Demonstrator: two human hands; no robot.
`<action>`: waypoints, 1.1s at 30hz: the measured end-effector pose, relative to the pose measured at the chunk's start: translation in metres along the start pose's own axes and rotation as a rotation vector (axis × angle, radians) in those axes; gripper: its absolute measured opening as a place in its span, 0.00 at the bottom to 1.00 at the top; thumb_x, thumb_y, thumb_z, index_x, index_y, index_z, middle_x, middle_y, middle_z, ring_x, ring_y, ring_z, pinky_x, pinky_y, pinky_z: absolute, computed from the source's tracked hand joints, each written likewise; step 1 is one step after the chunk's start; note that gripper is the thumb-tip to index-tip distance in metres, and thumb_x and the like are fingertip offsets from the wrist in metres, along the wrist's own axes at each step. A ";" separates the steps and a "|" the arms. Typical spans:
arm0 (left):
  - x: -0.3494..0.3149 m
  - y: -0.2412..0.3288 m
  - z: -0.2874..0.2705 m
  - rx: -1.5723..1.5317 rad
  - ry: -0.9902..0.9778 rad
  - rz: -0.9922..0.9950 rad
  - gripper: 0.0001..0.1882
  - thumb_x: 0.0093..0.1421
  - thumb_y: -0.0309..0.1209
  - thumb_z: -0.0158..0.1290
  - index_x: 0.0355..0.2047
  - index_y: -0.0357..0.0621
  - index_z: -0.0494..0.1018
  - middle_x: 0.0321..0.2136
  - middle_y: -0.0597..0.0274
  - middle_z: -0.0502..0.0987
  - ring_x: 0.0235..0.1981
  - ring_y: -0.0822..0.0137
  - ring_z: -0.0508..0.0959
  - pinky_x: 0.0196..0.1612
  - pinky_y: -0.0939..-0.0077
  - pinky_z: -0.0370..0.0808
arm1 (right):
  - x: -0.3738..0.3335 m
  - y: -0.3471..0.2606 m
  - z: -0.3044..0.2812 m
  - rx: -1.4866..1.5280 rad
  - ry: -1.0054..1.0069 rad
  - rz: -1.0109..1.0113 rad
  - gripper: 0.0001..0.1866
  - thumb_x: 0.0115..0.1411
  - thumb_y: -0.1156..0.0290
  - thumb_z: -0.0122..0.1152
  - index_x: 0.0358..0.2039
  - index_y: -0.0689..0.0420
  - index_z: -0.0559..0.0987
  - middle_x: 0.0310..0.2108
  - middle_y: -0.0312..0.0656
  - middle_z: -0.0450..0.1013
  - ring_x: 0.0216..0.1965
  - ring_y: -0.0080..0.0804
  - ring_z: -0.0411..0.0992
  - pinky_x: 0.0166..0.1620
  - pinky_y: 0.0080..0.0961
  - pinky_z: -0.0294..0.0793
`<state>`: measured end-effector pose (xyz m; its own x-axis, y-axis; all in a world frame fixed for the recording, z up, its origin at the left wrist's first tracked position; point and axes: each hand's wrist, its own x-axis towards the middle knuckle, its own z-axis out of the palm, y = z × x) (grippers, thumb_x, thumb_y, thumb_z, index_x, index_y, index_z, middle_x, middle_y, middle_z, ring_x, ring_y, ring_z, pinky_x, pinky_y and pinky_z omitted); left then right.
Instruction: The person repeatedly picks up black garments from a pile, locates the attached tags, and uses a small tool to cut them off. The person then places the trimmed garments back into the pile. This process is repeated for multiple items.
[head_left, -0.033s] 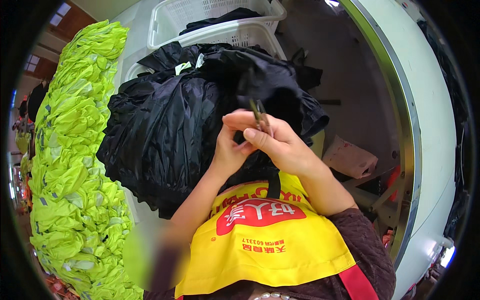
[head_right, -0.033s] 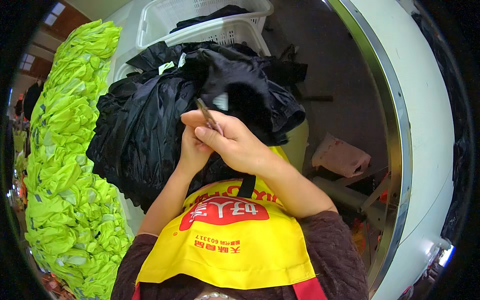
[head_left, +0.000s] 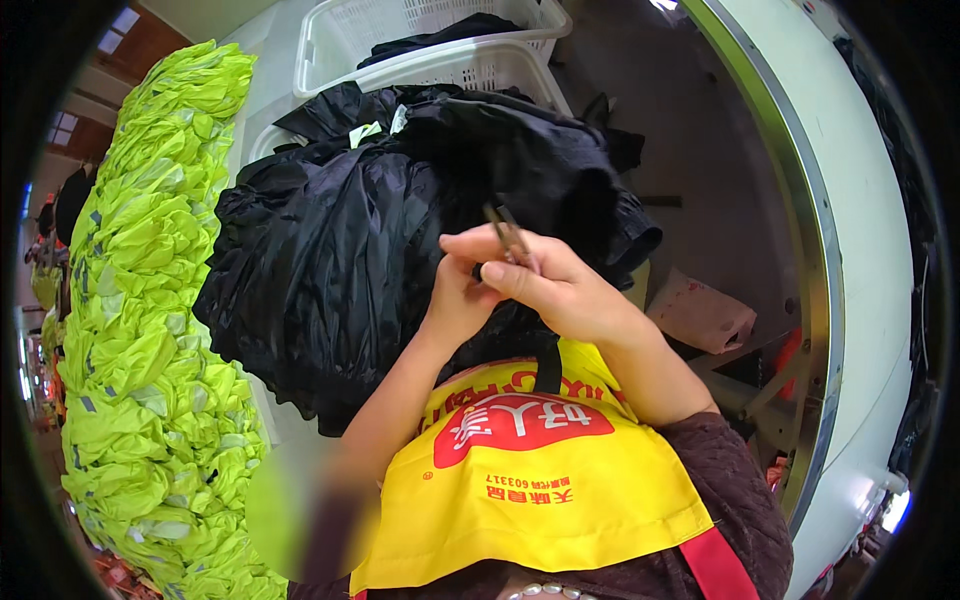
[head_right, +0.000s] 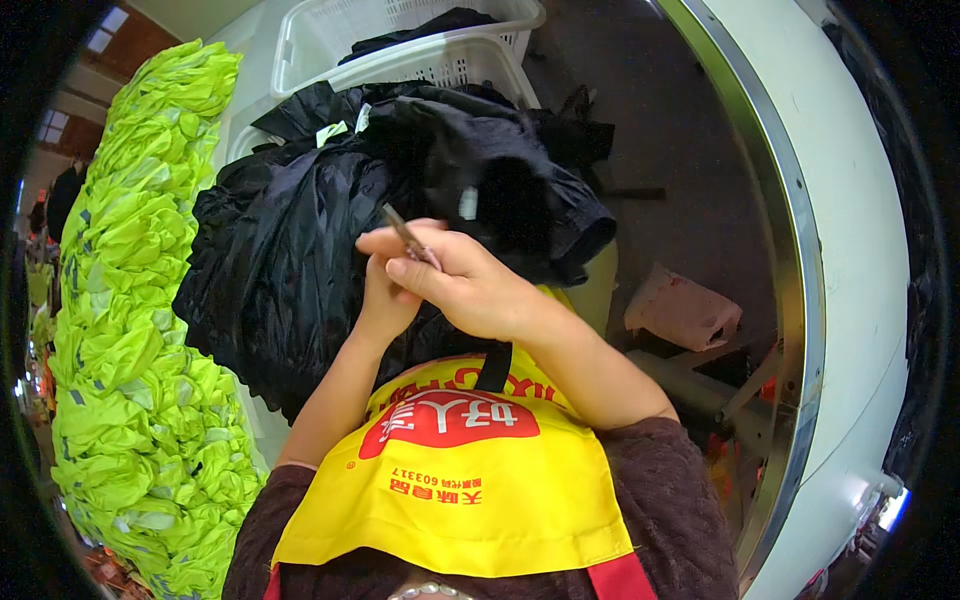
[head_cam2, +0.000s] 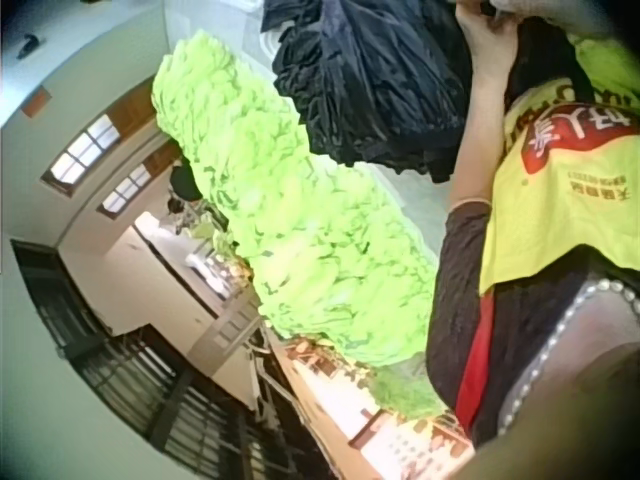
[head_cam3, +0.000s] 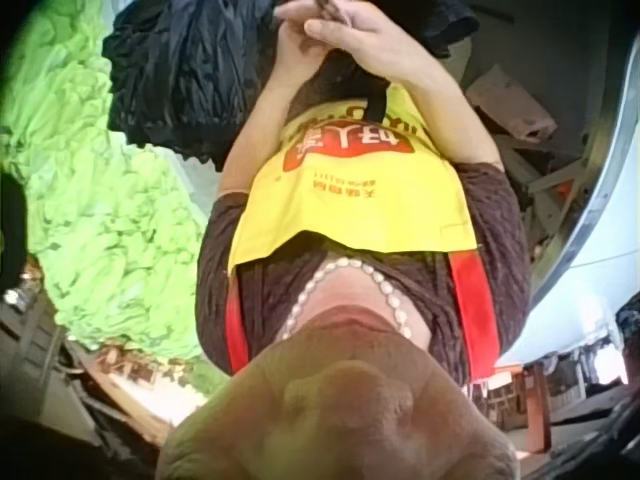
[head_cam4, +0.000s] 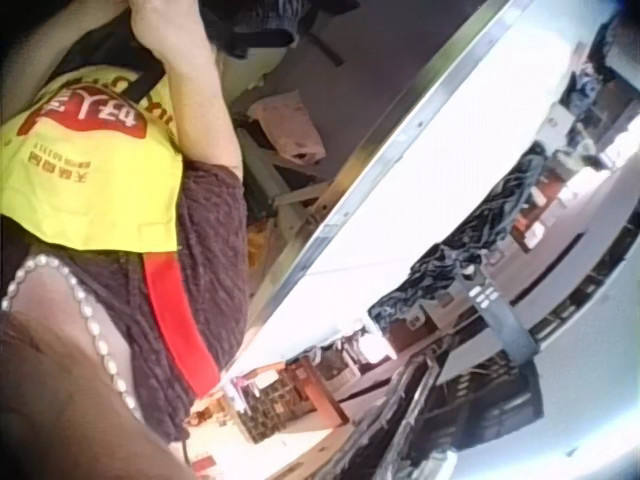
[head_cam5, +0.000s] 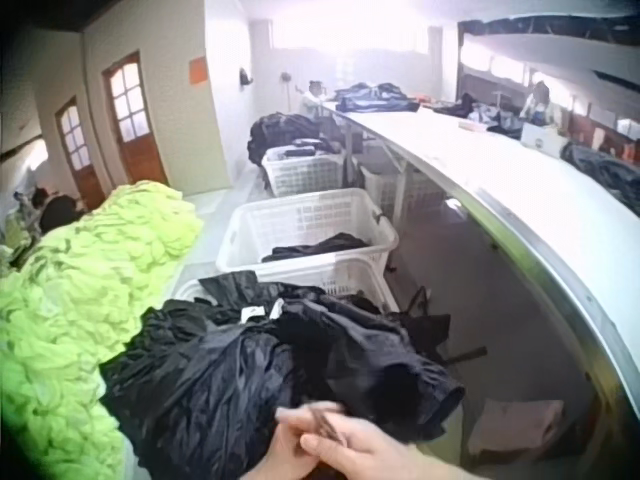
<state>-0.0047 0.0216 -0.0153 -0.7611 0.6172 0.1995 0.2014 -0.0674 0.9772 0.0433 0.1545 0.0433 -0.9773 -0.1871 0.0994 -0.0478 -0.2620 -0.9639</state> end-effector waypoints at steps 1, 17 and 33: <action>0.009 -0.008 0.007 0.009 0.073 0.157 0.14 0.47 0.20 0.54 0.36 0.40 0.72 0.36 0.61 0.73 0.38 0.69 0.74 0.38 0.78 0.71 | 0.002 0.005 -0.003 -0.120 -0.058 -0.087 0.13 0.62 0.72 0.47 0.44 0.64 0.72 0.39 0.39 0.70 0.37 0.23 0.69 0.40 0.18 0.68; 0.003 -0.051 0.038 0.187 -0.173 -0.341 0.17 0.54 0.28 0.54 0.44 0.35 0.70 0.36 0.55 0.76 0.38 0.68 0.76 0.42 0.78 0.72 | -0.067 0.112 -0.273 -0.092 1.086 0.329 0.27 0.60 0.71 0.44 0.61 0.53 0.55 0.58 0.47 0.58 0.55 0.40 0.59 0.50 0.32 0.63; 0.024 -0.021 0.066 -0.222 0.013 0.024 0.43 0.50 0.33 0.60 0.60 0.40 0.46 0.53 0.51 0.61 0.55 0.59 0.63 0.57 0.64 0.60 | -0.038 0.012 -0.050 0.013 0.440 -0.101 0.26 0.60 0.71 0.49 0.58 0.61 0.58 0.47 0.38 0.64 0.42 0.20 0.64 0.49 0.20 0.63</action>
<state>0.0135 0.0892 -0.0363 -0.7662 0.6029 0.2224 0.0798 -0.2542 0.9639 0.0698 0.2059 0.0160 -0.9627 0.2597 0.0758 -0.1480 -0.2708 -0.9512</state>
